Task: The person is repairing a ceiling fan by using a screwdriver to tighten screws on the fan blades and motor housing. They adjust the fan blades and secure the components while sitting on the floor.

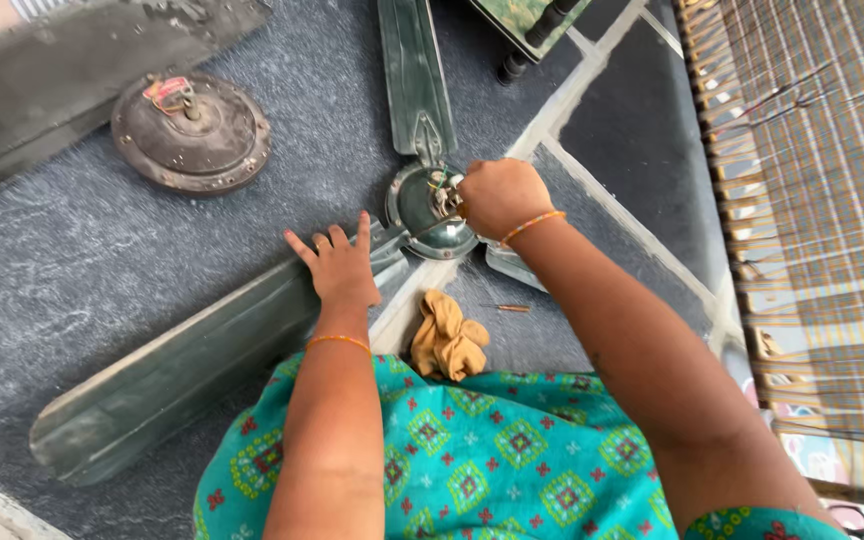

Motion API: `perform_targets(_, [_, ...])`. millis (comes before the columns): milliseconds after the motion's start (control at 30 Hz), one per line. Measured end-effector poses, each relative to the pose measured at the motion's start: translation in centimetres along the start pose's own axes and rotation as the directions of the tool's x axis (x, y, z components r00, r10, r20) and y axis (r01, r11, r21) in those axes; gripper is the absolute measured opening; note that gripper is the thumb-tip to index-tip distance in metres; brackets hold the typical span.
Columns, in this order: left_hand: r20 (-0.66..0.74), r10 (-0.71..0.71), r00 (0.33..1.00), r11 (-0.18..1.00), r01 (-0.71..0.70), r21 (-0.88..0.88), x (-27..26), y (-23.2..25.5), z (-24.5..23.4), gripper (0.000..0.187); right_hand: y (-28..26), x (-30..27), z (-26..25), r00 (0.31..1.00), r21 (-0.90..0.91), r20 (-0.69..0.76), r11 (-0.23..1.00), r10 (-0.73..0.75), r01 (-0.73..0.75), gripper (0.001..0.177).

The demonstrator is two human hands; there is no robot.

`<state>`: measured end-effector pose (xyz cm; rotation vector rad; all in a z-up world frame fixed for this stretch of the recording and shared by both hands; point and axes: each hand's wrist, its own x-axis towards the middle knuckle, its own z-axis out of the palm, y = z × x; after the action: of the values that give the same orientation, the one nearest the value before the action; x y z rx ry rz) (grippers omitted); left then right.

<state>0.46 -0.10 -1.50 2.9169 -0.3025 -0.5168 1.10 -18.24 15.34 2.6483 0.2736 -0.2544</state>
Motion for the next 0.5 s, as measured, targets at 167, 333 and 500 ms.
perform_targets(167, [0.024,0.006,1.0,1.0,-0.006,-0.01,-0.6,-0.1,0.1,0.137,-2.7,1.3,-0.9,0.967,0.16,-0.056,0.958,0.249,-0.238,0.017])
perform_targets(333, [0.055,-0.009,0.998,1.0,0.009,0.004,-0.4,0.0,0.0,0.14,-3.4,2.7,-2.6,0.917,0.203,0.161,0.897,0.365,-0.393,0.024])
perform_targets(500, [0.076,-0.034,0.997,0.999,0.034,0.008,0.0,-0.2,-0.2,0.144,-2.0,1.8,-3.7,0.883,0.261,0.23,0.848,0.409,-0.461,0.029])
